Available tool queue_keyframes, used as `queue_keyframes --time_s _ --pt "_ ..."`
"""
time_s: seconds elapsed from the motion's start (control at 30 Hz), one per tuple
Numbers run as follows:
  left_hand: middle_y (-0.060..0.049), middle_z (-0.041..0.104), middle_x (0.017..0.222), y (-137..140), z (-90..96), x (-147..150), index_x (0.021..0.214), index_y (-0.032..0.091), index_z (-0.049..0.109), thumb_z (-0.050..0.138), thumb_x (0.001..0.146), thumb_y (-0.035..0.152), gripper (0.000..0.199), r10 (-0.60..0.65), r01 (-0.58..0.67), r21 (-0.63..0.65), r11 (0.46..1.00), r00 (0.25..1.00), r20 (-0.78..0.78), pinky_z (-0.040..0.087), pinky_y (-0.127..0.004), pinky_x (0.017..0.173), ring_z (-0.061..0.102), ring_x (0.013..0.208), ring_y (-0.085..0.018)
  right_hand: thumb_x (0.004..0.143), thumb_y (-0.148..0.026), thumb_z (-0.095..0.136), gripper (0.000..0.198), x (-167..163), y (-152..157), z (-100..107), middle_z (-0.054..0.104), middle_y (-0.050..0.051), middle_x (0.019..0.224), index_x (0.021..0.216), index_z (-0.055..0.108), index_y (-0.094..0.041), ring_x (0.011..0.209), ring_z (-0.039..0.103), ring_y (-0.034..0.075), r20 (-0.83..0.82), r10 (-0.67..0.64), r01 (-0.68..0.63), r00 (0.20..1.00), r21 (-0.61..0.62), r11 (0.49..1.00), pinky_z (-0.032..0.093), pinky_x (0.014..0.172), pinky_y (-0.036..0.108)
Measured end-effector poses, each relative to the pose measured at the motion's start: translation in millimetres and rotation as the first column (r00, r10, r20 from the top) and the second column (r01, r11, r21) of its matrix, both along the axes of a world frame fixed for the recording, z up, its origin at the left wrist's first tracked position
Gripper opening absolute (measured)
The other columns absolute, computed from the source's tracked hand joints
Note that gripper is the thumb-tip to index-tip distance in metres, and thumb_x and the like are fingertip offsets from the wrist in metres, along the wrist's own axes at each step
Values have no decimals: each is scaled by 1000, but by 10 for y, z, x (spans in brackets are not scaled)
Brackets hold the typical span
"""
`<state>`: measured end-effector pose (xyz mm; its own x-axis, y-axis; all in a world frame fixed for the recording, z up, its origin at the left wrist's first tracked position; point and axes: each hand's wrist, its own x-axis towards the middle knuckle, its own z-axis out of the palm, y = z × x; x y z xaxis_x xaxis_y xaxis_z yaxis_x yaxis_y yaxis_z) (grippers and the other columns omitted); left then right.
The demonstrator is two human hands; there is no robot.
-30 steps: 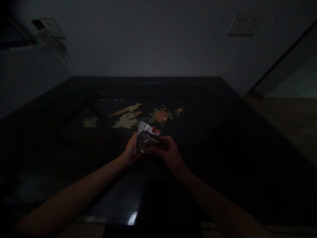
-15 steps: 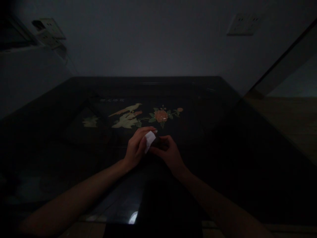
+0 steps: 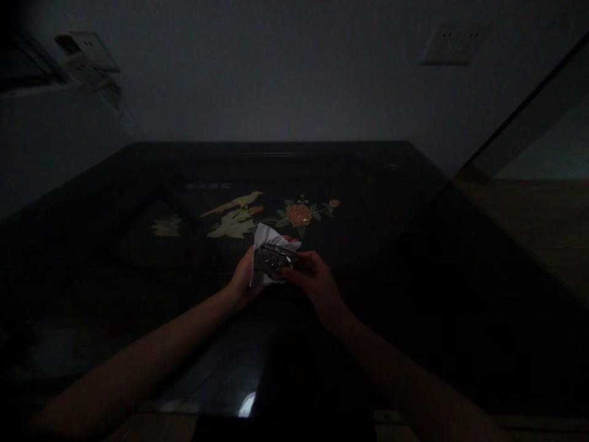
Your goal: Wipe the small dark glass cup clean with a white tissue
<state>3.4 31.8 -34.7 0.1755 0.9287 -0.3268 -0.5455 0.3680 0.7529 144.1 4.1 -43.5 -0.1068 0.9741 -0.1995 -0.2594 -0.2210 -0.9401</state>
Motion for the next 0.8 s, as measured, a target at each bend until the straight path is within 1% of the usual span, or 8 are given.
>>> queue_keyframes --time_s 0.1,0.2,0.3,0.43,0.5,0.6,0.67,0.8 --pt "-10 74 94 -3 47 12 93 12 69 41 90 33 35 -57 62 -35 997 992 113 53 -32 86 69 96 -23 63 -43 82 40 1 -7 -8 71 3 95 93 64 -23 87 66 20 -56 29 -27 998 26 999 52 81 35" --pt "-10 74 92 -8 62 11 90 12 69 40 91 32 36 -103 113 -52 992 981 162 54 -35 85 69 95 -24 67 -47 78 39 14 -3 7 70 3 95 95 64 -24 87 66 20 -42 62 -59 997 72 996 52 80 35" --pt "-11 74 88 -4 31 6 87 12 69 37 93 35 41 -100 113 -68 991 979 177 54 -37 84 68 94 -26 68 -48 77 43 51 13 30 69 3 100 102 64 -27 91 65 22 100 65 -82 993 175 981 53 80 36" --pt "-10 74 83 16 -7 7 84 12 69 37 94 36 41 -82 103 -89 991 973 218 53 -36 87 68 92 -24 72 -50 73 39 106 48 28 64 5 96 103 69 -27 88 63 22 395 -64 -82 917 341 936 52 74 34" --pt "-8 73 82 30 -11 8 83 12 68 39 94 34 38 -96 120 -84 989 963 253 52 -34 87 69 89 -22 75 -55 69 39 116 68 14 61 5 92 99 69 -25 83 62 22 442 -85 -82 893 344 935 53 69 33" --pt "-9 73 81 50 -7 6 84 10 68 37 96 30 39 -127 160 -92 983 950 286 52 -33 86 69 85 -21 72 -61 67 50 115 101 -7 60 4 91 102 61 -23 76 63 19 382 -90 -24 920 282 959 54 62 32" --pt "-9 72 81 58 4 4 86 10 68 34 97 27 39 -125 159 -89 983 944 307 51 -33 87 69 84 -21 68 -63 70 56 117 124 -13 58 0 85 102 54 -23 69 62 17 342 -142 45 929 275 960 53 57 29" --pt "-6 72 83 56 35 10 92 12 68 33 98 25 37 -76 106 -81 991 948 310 51 -30 86 68 80 -17 68 -62 69 51 143 156 6 58 -1 81 95 53 -22 64 63 15 306 -200 115 931 275 955 54 56 28"
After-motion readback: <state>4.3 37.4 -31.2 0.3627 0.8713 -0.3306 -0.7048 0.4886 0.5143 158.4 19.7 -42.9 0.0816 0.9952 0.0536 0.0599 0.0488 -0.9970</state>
